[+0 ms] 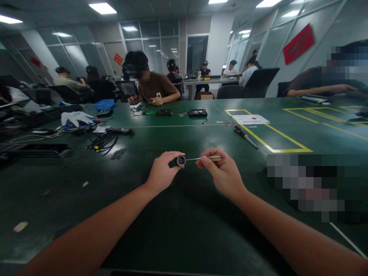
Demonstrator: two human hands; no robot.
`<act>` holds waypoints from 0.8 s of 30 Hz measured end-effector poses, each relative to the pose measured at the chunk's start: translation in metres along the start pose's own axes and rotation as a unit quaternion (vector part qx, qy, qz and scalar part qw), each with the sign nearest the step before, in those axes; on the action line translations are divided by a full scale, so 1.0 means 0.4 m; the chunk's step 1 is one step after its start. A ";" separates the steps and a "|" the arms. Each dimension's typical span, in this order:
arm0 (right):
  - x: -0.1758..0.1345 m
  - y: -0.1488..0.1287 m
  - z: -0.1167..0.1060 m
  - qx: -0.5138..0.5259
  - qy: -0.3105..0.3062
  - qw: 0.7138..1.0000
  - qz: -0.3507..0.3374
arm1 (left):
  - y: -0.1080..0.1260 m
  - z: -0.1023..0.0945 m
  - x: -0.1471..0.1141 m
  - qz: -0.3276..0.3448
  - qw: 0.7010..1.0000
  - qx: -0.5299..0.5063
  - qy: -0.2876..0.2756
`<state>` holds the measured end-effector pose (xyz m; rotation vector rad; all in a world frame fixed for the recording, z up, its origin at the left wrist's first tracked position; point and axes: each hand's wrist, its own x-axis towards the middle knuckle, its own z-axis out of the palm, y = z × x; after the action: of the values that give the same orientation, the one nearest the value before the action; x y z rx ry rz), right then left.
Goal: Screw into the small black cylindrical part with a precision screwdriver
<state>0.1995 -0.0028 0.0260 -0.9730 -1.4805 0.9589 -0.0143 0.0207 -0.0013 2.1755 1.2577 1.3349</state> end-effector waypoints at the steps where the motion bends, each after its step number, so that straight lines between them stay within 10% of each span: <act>1: -0.005 -0.001 0.000 -0.032 -0.005 0.999 -0.015 | 0.001 -0.001 0.000 0.001 1.000 0.002 -0.001; 11: -0.019 -0.015 0.005 -0.150 -0.039 0.985 -0.078 | 0.006 -0.002 0.000 0.002 0.999 0.029 -0.027; 24: -0.002 -0.033 0.007 0.033 -0.115 0.988 0.098 | 0.000 0.006 -0.004 -0.001 0.996 0.059 -0.074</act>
<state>0.1956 -0.0083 0.0376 -0.9988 -1.5515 1.2913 -0.0127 0.0199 -0.0034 2.3052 1.3109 1.1022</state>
